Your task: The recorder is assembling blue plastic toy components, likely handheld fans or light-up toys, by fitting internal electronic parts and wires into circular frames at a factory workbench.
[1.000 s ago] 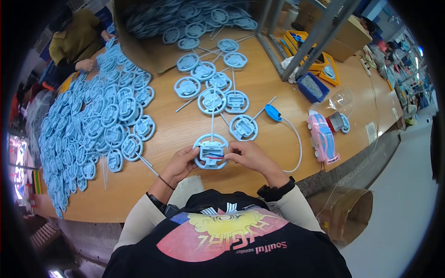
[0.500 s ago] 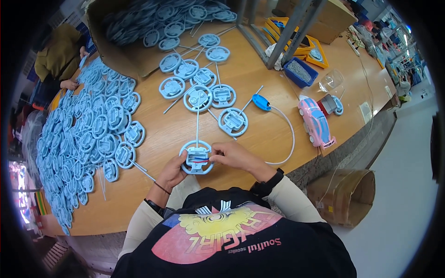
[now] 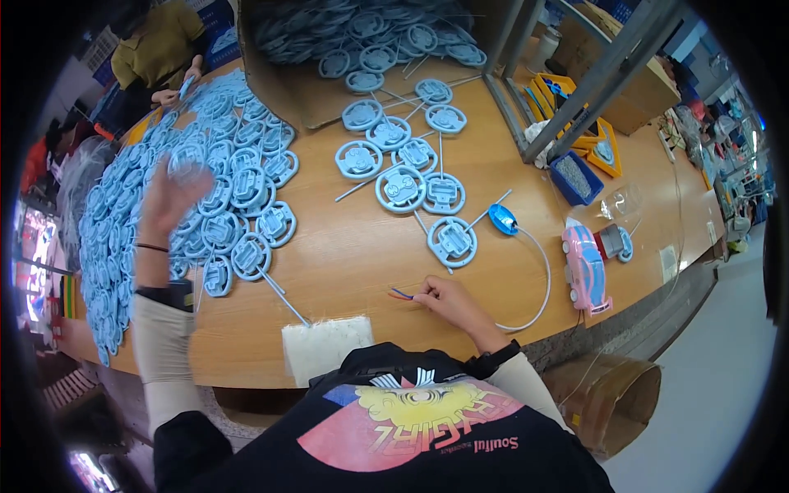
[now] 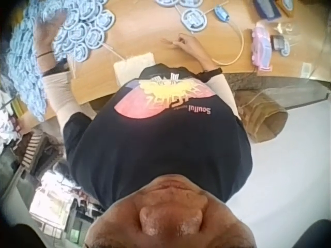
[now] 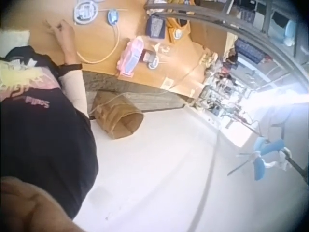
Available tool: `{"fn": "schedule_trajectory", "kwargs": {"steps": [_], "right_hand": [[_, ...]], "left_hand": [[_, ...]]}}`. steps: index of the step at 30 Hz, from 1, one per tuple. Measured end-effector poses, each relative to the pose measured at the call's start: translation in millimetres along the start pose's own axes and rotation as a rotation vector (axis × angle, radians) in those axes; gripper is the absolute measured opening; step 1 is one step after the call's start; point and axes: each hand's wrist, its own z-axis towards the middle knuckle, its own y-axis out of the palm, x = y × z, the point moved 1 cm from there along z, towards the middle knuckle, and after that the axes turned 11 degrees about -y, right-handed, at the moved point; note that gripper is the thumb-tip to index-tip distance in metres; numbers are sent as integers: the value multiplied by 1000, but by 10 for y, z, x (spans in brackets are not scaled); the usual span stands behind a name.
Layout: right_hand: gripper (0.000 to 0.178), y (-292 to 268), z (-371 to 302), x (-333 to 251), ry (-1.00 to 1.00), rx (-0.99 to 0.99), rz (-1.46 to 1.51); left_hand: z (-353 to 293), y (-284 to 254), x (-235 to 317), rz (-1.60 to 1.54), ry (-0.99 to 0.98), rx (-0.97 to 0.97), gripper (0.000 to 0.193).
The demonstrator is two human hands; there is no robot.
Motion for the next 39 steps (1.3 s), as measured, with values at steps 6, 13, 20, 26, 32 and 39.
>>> {"fn": "schedule_trajectory", "kwargs": {"steps": [6,13,20,26,32,39], "right_hand": [[16,84,-48,144,43,-67,-11],[19,149,0,138,44,-18,26],[16,81,-85,105,15,-33,-39],[20,92,-87,32,15,-43,-77],[19,248,-200,53,31,-39,-39],[19,638,-432,-23,434,283,809]], "left_hand": [[-451,63,344,764,900,-461,49],[-452,189,524,714,946,-514,48],[-527,759,727,733,997,-633,47],[-600,967,720,677,1044,-691,46],[-748,1008,755,595,1107,-729,45],[-810,1141,735,649,1005,-796,44]]}}
